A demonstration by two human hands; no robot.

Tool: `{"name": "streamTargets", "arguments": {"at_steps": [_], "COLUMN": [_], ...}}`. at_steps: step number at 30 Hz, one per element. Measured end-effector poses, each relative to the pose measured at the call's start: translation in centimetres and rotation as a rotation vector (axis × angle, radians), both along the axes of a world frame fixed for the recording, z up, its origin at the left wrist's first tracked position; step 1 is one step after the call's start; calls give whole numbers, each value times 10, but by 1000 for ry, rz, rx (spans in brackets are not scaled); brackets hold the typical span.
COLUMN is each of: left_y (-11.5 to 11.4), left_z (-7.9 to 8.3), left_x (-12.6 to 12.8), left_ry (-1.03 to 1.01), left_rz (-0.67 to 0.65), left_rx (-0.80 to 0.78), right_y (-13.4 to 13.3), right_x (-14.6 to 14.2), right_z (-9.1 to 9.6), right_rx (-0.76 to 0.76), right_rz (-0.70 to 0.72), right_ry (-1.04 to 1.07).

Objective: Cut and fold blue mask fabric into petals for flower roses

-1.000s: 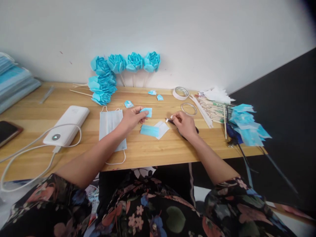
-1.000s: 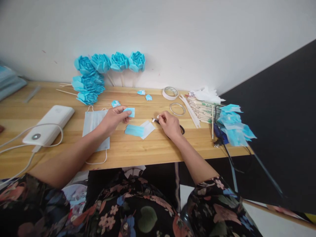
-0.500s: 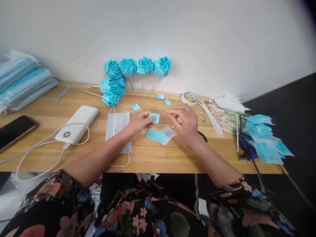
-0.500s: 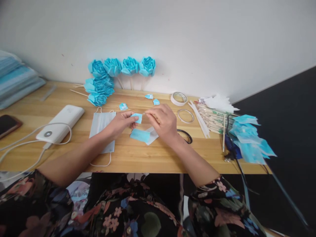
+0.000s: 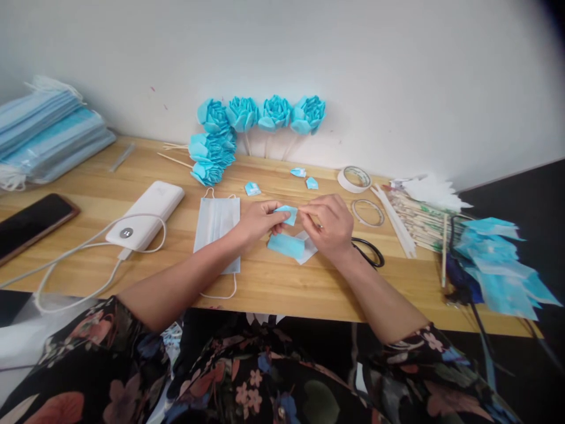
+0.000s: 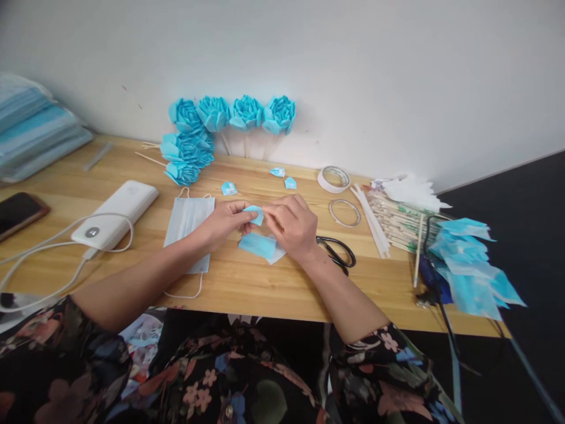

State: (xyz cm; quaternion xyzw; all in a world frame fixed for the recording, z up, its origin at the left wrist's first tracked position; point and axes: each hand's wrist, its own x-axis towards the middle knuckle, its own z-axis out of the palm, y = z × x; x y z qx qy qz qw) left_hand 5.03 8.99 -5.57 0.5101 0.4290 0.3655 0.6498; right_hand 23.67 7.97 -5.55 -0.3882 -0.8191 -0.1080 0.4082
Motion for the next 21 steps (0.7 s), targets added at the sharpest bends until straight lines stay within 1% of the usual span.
{"name": "streamTargets", "arguments": {"at_steps": [4,10,15,21], "left_y": [0,0,1,2], "left_z": [0,0,-1,-2], "left_x": [0,0,0,-1], "left_ry": [-7,-17,-37,-51], "left_rz": [5,5,8,9], "left_rx": [-8,5,1,24], "right_y": [1,-1,-1,-2], "right_x": [1,0,-1,0], "right_z": [-4,-5,-6,-9], "right_rx": [51,6,47,-23], "right_rz": [48,44,76,59], "right_ry": [2,-18,-33,-38]}}
